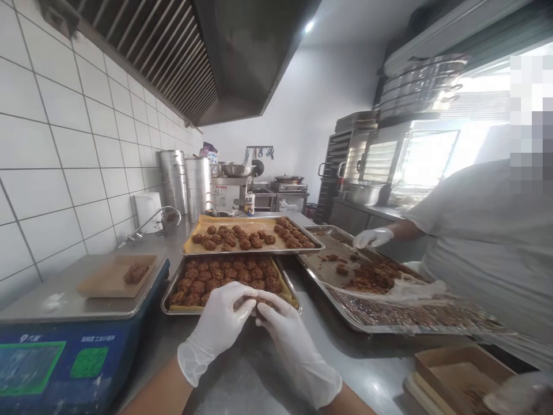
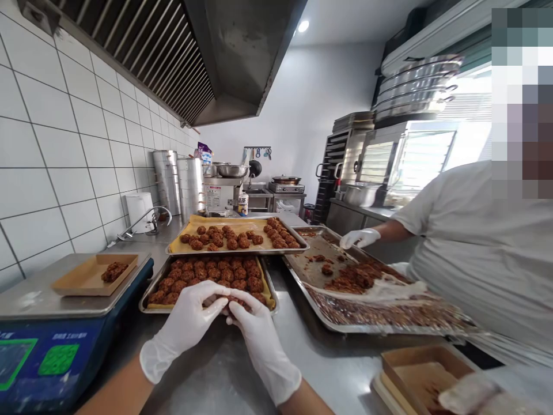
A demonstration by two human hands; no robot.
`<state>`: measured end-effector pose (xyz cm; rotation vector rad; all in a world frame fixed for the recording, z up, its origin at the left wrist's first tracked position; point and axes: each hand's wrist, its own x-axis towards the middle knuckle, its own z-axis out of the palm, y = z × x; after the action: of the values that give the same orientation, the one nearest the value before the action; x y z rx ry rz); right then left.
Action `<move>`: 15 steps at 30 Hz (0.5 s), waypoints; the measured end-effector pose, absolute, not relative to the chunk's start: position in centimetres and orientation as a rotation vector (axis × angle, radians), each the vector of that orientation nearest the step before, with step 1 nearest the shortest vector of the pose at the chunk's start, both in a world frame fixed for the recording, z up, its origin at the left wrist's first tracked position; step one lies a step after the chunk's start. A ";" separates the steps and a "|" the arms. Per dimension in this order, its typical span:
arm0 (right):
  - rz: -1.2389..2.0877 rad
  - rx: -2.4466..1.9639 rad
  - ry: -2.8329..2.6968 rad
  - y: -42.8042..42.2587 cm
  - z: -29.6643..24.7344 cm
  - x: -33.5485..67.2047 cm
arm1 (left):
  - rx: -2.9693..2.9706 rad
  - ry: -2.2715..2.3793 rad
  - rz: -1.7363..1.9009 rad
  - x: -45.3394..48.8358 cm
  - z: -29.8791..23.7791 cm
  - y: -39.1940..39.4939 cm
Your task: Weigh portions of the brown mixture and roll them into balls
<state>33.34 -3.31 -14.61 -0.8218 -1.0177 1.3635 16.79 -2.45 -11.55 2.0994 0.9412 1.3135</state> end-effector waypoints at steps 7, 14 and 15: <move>1.388 -0.755 -1.004 -3.9 -13.9 33.4 | 1.717 0.871 1.236 17.0 -12.6 -1.8; 1.375 -0.746 -0.943 -3.7 -14.1 33.7 | 1.585 0.819 1.239 17.0 -12.4 -1.5; 1.374 -0.748 -0.915 -3.7 -14.2 33.8 | 1.559 0.854 1.289 16.7 -12.1 -1.6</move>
<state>33.77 -3.68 -14.17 -0.7480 -0.9153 1.3737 16.72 -1.64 -12.05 1.5585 0.8543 1.2893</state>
